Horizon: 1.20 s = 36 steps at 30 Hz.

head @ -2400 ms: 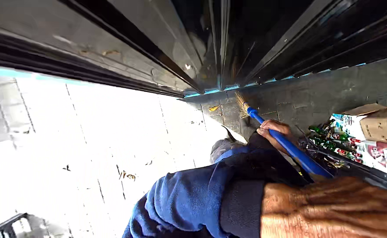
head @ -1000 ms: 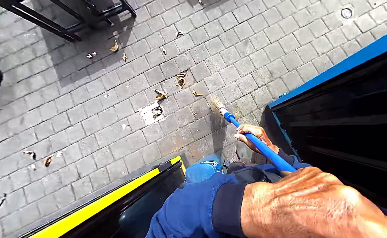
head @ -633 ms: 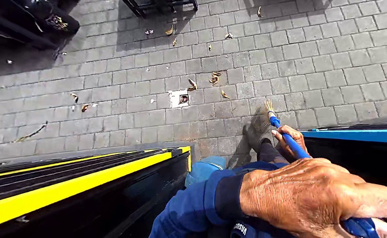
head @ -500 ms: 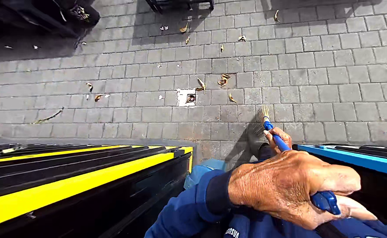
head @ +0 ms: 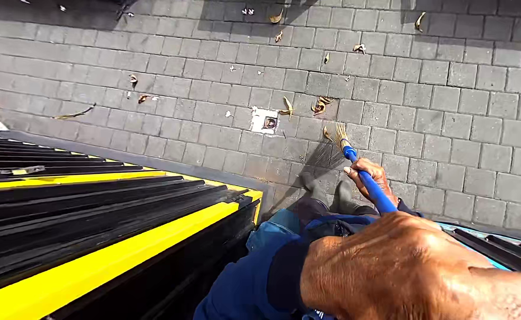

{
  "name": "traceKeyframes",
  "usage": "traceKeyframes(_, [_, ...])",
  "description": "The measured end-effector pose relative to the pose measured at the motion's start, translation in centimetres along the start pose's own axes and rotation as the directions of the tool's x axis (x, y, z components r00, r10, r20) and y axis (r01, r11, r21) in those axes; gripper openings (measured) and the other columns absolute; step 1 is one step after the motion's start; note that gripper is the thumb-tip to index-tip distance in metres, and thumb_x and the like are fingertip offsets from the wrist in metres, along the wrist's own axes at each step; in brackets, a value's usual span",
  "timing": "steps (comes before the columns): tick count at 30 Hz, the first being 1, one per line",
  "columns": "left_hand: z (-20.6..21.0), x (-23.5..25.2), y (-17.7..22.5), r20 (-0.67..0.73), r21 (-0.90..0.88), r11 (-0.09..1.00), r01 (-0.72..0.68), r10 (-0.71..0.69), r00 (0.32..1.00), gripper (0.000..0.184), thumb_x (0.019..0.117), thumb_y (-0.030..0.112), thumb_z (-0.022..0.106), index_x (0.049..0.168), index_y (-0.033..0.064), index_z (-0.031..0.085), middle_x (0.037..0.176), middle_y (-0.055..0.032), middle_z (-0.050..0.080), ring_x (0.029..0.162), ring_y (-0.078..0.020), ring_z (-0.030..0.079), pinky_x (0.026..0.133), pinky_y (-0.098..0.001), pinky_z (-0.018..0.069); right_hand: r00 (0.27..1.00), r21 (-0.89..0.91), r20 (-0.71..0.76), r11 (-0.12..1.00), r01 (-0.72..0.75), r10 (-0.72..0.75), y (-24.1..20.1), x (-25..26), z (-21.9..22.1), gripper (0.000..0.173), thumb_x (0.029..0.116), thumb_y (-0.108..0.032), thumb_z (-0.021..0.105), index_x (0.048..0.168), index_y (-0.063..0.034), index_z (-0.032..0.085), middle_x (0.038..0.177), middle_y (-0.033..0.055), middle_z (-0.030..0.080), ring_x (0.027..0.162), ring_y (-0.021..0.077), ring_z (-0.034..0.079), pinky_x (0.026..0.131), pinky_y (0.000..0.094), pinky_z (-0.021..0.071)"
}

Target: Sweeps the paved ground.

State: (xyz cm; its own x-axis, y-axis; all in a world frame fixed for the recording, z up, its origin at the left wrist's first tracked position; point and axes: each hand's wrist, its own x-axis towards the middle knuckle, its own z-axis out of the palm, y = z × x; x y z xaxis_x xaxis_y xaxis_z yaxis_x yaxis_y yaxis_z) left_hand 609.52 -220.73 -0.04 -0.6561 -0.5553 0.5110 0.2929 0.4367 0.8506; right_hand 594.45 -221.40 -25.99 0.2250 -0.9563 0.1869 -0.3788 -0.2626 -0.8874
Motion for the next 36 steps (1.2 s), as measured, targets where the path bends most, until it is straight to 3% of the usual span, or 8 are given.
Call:
traceKeyframes(4, [-4.9, -2.2, -3.4, -0.004, -0.095, 0.995, 0.019, -0.019, 1.0, 0.028, 0.0975, 0.013, 0.065, 0.074, -0.001, 0.06, 0.061, -0.0084, 0.052, 0.059, -0.0168, 0.051, 0.06, -0.0316, 0.0398, 0.982, -0.162, 0.009, 0.97, -0.183, 0.187, 1.7, 2.3, 0.9, 0.03, 0.0978, -0.026, 0.066, 0.083, -0.0005, 0.071, 0.083, 0.0131, 0.07, 0.081, 0.0192, 0.068, 0.077, 0.0377, 0.0552])
traceKeyframes(8, [-10.7, -3.8, -4.2, -0.018, -0.052, 0.997, 0.055, -0.056, 0.998, 0.029, 0.0977, 0.014, 0.065, 0.073, 0.0012, 0.058, 0.059, -0.0059, 0.048, 0.056, -0.0144, 0.047, 0.055, -0.0295, 0.0359, 0.962, -0.068, 0.018, 0.96, -0.271, 0.273, 0.1, 6.8, 8.2, 0.027, 0.0971, -0.02, 0.065, 0.084, 0.0022, 0.07, 0.082, 0.0123, 0.068, 0.08, 0.0155, 0.066, 0.077, 0.0337, 0.0554])
traceKeyframes(12, [-14.8, -4.9, -3.4, 0.04, 0.174, 0.975, 0.142, -0.151, 0.988, 0.022, 0.0972, 0.022, 0.066, 0.082, 0.0068, 0.064, 0.058, -0.0021, 0.051, 0.053, -0.0155, 0.052, 0.051, -0.0326, 0.0376, 0.974, 0.182, 0.176, 0.968, -0.172, 0.14, -2.1, 12.0, 17.9, 0.022, 0.0968, -0.016, 0.066, 0.084, 0.0011, 0.07, 0.085, 0.0112, 0.069, 0.084, 0.0168, 0.068, 0.079, 0.0352, 0.0576])
traceKeyframes(16, [-16.0, -6.1, -2.7, -0.011, 0.335, 0.934, 0.121, -0.124, 0.992, 0.018, 0.0928, 0.025, 0.068, 0.086, 0.0092, 0.067, 0.058, -0.0021, 0.053, 0.053, -0.0188, 0.055, 0.05, -0.0353, 0.0391, 0.97, 0.377, 0.24, 0.925, -0.047, -0.048, -4.4, 16.3, 22.6, 0.015, 0.0959, -0.01, 0.069, 0.087, 0.0013, 0.071, 0.099, 0.013, 0.073, 0.102, 0.0197, 0.07, 0.093, 0.0371, 0.0583])
traceKeyframes(22, [-20.6, -8.5, 0.8, -0.128, 0.255, 0.966, 0.034, -0.001, 0.992, 0.029, 0.096, 0.029, 0.067, 0.082, 0.0041, 0.067, 0.06, -0.0062, 0.054, 0.057, -0.0209, 0.055, 0.054, -0.035, 0.0394, 0.982, 0.211, 0.168, 0.976, 0.047, -0.083, -4.9, 18.3, 19.8, 0.018, 0.0972, -0.015, 0.069, 0.085, -0.0013, 0.071, 0.091, 0.0096, 0.071, 0.092, 0.0173, 0.069, 0.085, 0.0345, 0.0585])
traceKeyframes(28, [-23.9, -10.8, -4.0, -0.33, 0.057, 0.992, 0.114, -0.089, 0.94, 0.027, 0.0986, 0.011, 0.066, 0.075, 0.0, 0.058, 0.068, -0.0072, 0.053, 0.066, -0.0133, 0.051, 0.065, -0.0273, 0.043, 0.98, -0.242, 0.128, 0.963, -0.118, 0.152, 0.7, 19.7, 14.8, 0.027, 0.097, -0.024, 0.066, 0.087, 0.0008, 0.069, 0.083, 0.0133, 0.068, 0.082, 0.0209, 0.067, 0.079, 0.041, 0.0555])
traceKeyframes(32, [-25.3, -11.2, -6.0, -0.34, 0.137, 0.967, 0.216, -0.158, 0.927, 0.028, 0.0996, 0.014, 0.065, 0.076, 0.0024, 0.058, 0.066, -0.0043, 0.05, 0.064, -0.0129, 0.05, 0.062, -0.0281, 0.0415, 0.956, -0.177, 0.213, 0.97, -0.167, 0.203, 1.7, 22.4, 19.2, 0.025, 0.0985, -0.022, 0.065, 0.089, 0.0006, 0.068, 0.084, 0.0139, 0.068, 0.081, 0.023, 0.067, 0.077, 0.0447, 0.0561])
traceKeyframes(36, [-26.6, -8.9, -4.6, -0.295, 0.369, 0.874, 0.315, -0.211, 0.932, 0.023, 0.0981, 0.024, 0.065, 0.082, 0.0082, 0.061, 0.062, -0.0011, 0.051, 0.059, -0.0148, 0.053, 0.058, -0.0327, 0.0401, 0.94, 0.145, 0.339, 0.989, -0.005, -0.045, -0.2, 26.5, 25.7, 0.022, 0.1007, -0.02, 0.064, 0.088, -0.0025, 0.067, 0.086, 0.01, 0.066, 0.08, 0.0175, 0.066, 0.074, 0.0377, 0.0561])
